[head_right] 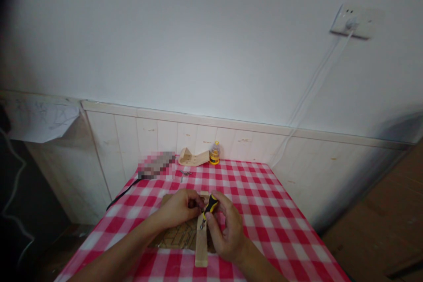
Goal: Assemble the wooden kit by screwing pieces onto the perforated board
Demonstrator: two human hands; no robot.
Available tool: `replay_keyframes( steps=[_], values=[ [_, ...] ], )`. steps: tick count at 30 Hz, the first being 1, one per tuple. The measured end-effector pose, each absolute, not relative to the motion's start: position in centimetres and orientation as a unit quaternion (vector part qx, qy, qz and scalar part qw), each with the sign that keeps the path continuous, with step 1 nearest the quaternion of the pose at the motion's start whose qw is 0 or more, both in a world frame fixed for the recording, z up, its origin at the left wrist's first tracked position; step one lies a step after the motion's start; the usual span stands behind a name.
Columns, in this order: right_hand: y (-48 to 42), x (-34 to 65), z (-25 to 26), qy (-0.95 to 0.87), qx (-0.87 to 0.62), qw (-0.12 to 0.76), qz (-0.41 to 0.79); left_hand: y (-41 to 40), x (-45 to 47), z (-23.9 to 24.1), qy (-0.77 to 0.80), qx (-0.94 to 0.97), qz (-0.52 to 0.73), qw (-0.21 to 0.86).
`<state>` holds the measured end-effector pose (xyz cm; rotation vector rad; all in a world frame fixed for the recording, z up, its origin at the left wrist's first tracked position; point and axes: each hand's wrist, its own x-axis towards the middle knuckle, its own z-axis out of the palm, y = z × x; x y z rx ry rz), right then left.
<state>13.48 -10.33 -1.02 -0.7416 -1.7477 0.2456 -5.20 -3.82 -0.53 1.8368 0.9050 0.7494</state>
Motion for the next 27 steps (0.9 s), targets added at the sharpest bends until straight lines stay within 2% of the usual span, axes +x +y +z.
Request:
replay_keyframes(
  steps=[5, 27],
  values=[
    [-10.48, 13.30, -0.59, -0.745, -0.312, 0.578, 0.116, -3.86, -5.09, -0.35, 0.365, 0.747, 0.305, 0.464],
    [-10.06, 13.08, -1.15, -0.741, -0.351, 0.572, 0.012, -3.95, -5.29, -0.22, 0.378, 0.754, 0.306, 0.442]
  ],
)
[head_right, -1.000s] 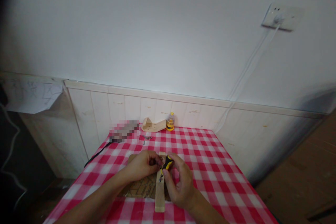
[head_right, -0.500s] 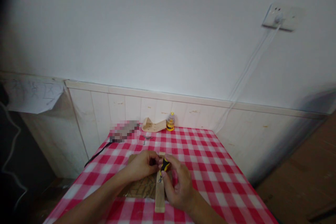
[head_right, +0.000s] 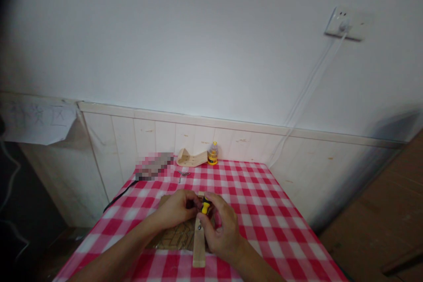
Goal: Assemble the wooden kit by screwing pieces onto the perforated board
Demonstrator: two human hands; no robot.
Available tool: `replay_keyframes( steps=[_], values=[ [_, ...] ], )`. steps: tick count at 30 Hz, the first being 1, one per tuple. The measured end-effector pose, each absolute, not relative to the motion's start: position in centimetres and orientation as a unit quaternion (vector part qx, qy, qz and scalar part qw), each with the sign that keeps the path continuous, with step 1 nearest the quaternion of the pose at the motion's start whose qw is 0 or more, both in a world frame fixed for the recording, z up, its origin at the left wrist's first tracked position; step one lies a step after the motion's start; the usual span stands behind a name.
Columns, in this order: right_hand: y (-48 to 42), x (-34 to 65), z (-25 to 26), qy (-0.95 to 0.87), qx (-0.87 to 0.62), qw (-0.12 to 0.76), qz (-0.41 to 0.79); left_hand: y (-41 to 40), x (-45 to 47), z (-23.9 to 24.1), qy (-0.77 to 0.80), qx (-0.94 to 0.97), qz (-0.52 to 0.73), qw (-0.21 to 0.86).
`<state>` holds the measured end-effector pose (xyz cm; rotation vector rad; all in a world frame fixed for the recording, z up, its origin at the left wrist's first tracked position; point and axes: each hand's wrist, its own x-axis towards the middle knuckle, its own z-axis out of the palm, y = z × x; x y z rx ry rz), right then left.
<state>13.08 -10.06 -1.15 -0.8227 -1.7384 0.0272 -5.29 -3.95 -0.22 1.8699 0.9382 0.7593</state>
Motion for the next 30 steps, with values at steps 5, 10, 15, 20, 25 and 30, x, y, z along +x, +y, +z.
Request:
replay_keyframes(
  steps=[5, 10, 15, 20, 25, 30],
  values=[
    [-9.8, 13.2, -1.5, -0.735, -0.342, 0.585, 0.026, -3.8, -5.2, -0.6, 0.373, 0.753, 0.302, 0.451],
    [-9.2, 13.0, -1.1, -0.695, -0.344, 0.627, 0.073, -3.6, -5.1, -1.1, 0.370, 0.748, 0.304, 0.459],
    [-8.5, 12.8, -0.4, -0.643, -0.372, 0.663, 0.091, -3.3, -5.0, -1.6, 0.368, 0.743, 0.306, 0.467],
    [-8.0, 12.7, -0.8, -0.653, -0.385, 0.646, 0.095, -3.4, -5.0, -1.7, 0.370, 0.739, 0.311, 0.469],
    [-7.8, 12.9, -1.4, -0.672, -0.384, 0.629, 0.066, -3.5, -5.1, -1.5, 0.367, 0.739, 0.314, 0.470],
    [-8.3, 13.1, -1.1, -0.723, -0.352, 0.588, 0.090, -3.4, -5.1, -1.7, 0.365, 0.742, 0.313, 0.467]
  ],
)
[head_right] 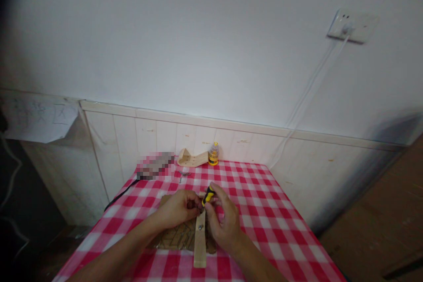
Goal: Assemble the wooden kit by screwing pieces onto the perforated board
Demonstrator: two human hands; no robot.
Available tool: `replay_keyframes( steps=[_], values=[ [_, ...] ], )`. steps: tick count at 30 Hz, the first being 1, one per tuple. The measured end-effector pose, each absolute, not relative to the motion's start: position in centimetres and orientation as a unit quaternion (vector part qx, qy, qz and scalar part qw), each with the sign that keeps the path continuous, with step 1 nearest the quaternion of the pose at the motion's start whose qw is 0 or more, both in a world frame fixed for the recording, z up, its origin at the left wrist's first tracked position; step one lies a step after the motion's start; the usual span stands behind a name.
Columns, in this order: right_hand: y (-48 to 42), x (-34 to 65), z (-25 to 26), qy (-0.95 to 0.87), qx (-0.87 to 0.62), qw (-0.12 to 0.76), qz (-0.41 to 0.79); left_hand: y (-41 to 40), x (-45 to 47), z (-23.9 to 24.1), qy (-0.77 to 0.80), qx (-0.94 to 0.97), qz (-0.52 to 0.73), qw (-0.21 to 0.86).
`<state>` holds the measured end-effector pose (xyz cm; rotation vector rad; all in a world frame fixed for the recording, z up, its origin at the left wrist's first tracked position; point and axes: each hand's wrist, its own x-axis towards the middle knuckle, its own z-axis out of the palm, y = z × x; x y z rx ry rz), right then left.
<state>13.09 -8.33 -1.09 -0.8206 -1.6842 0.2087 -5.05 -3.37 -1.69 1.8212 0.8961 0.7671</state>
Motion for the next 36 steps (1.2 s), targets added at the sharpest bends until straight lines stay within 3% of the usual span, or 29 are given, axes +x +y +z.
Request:
replay_keyframes(
  steps=[5, 18, 30, 36],
  values=[
    [-8.6, 12.8, -0.7, -0.725, -0.343, 0.585, 0.120, -3.4, -5.0, -1.7, 0.375, 0.745, 0.305, 0.459],
    [-7.9, 12.8, -1.2, -0.713, -0.379, 0.589, 0.033, -4.2, -5.2, 0.3, 0.393, 0.753, 0.293, 0.439],
    [-8.9, 12.9, -0.8, -0.668, -0.373, 0.640, 0.063, -3.6, -5.1, -1.0, 0.378, 0.746, 0.298, 0.460],
    [-9.9, 13.0, -0.9, -0.703, -0.342, 0.621, 0.062, -3.4, -5.1, -1.5, 0.369, 0.746, 0.295, 0.469]
  ],
)
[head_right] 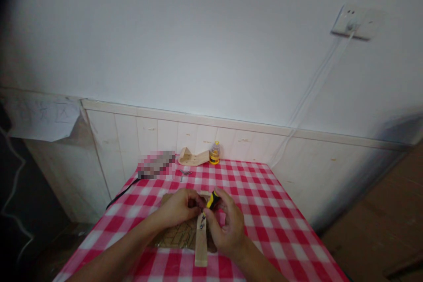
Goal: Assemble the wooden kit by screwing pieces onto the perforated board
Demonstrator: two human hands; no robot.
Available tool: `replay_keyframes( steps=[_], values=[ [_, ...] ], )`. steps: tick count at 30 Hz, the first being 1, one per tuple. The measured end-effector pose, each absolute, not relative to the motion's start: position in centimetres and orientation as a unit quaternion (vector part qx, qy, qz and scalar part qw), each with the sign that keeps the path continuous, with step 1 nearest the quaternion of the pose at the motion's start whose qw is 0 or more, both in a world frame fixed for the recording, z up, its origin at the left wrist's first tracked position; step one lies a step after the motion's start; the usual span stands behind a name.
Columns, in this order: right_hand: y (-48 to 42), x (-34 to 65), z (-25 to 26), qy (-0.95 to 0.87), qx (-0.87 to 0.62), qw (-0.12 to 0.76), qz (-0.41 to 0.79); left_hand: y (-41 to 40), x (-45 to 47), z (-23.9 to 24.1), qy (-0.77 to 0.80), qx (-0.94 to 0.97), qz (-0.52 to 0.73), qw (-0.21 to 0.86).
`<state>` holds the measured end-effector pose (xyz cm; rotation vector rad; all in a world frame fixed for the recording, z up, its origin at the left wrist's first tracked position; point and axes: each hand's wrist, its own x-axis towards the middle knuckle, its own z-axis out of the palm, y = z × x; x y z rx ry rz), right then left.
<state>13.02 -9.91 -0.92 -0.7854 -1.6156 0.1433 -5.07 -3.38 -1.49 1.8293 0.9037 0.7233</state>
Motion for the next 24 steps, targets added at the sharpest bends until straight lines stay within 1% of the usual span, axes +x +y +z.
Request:
replay_keyframes(
  steps=[9, 15, 24],
  values=[
    [-10.0, 13.4, -1.5, -0.742, -0.342, 0.575, 0.030, -3.8, -5.2, -0.5, 0.368, 0.751, 0.304, 0.457],
    [-10.4, 13.5, -1.3, -0.780, -0.306, 0.544, 0.042, -3.6, -5.2, -0.9, 0.367, 0.750, 0.314, 0.451],
    [-10.2, 13.4, -1.1, -0.762, -0.335, 0.554, 0.003, -3.9, -5.3, -0.1, 0.371, 0.753, 0.306, 0.450]
  ],
)
